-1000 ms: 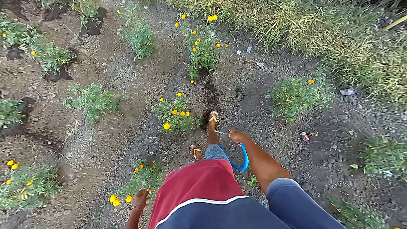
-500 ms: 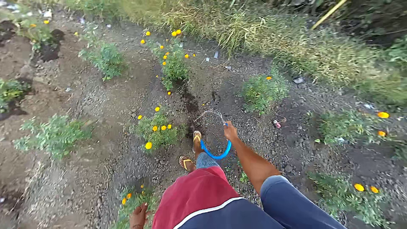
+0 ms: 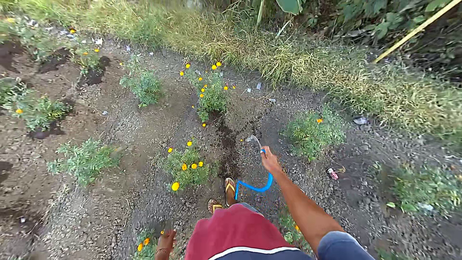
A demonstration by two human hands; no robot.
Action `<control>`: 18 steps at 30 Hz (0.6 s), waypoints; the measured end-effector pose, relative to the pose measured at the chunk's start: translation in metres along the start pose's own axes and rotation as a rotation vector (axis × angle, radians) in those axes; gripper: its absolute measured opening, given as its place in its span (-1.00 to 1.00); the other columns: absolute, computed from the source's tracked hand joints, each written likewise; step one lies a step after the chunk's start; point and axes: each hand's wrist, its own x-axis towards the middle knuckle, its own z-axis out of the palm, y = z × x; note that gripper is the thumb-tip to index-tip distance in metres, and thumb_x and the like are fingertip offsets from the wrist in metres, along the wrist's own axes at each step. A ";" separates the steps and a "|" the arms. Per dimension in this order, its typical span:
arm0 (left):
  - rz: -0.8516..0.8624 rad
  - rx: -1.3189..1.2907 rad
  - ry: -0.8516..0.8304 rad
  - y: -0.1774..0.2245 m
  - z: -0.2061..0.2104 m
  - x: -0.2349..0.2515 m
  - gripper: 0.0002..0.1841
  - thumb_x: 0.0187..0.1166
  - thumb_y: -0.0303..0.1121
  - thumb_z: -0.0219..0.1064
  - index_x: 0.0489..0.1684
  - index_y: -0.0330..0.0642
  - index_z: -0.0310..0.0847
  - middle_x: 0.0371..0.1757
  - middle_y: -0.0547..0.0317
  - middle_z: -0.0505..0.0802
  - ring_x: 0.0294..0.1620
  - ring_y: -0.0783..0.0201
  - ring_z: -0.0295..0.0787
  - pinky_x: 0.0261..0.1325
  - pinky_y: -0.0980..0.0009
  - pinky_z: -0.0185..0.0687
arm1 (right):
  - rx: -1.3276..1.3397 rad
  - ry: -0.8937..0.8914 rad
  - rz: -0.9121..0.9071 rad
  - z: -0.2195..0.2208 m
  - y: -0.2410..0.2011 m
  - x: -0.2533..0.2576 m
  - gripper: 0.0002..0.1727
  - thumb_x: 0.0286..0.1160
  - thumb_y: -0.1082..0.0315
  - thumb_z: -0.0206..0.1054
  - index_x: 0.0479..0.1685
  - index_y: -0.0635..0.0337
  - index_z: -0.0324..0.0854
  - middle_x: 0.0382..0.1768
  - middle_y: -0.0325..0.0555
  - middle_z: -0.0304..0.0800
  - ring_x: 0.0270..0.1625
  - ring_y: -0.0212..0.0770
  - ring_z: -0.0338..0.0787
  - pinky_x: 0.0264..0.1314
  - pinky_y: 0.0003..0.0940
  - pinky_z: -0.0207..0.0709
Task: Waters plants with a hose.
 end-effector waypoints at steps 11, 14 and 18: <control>0.073 -0.031 -0.002 0.080 0.061 0.020 -0.62 0.81 -0.30 0.18 0.41 -0.40 0.55 0.28 -0.38 0.76 0.19 -0.25 0.80 0.19 -0.18 0.70 | -0.050 -0.157 -0.054 -0.011 -0.057 0.056 -0.52 0.94 0.16 -0.21 0.66 0.10 0.30 0.18 0.31 0.76 0.23 0.26 0.80 0.31 0.20 0.59; 0.072 -0.041 -0.012 0.076 0.065 0.011 -0.60 0.81 -0.29 0.18 0.44 -0.39 0.53 0.28 -0.38 0.77 0.17 -0.24 0.81 0.17 -0.18 0.70 | -0.076 -0.203 -0.030 -0.010 -0.059 0.062 -0.52 0.93 0.16 -0.21 0.67 0.09 0.27 0.15 0.32 0.76 0.16 0.27 0.82 0.22 0.21 0.62; 0.037 0.018 0.007 0.055 0.059 0.000 -0.58 0.82 -0.26 0.18 0.44 -0.43 0.53 0.28 -0.41 0.76 0.22 -0.25 0.78 0.27 -0.18 0.64 | -0.119 -0.319 0.059 -0.003 -0.050 0.061 -0.51 0.94 0.15 -0.21 0.72 0.05 0.21 0.21 0.33 0.72 0.08 0.25 0.83 0.12 0.16 0.66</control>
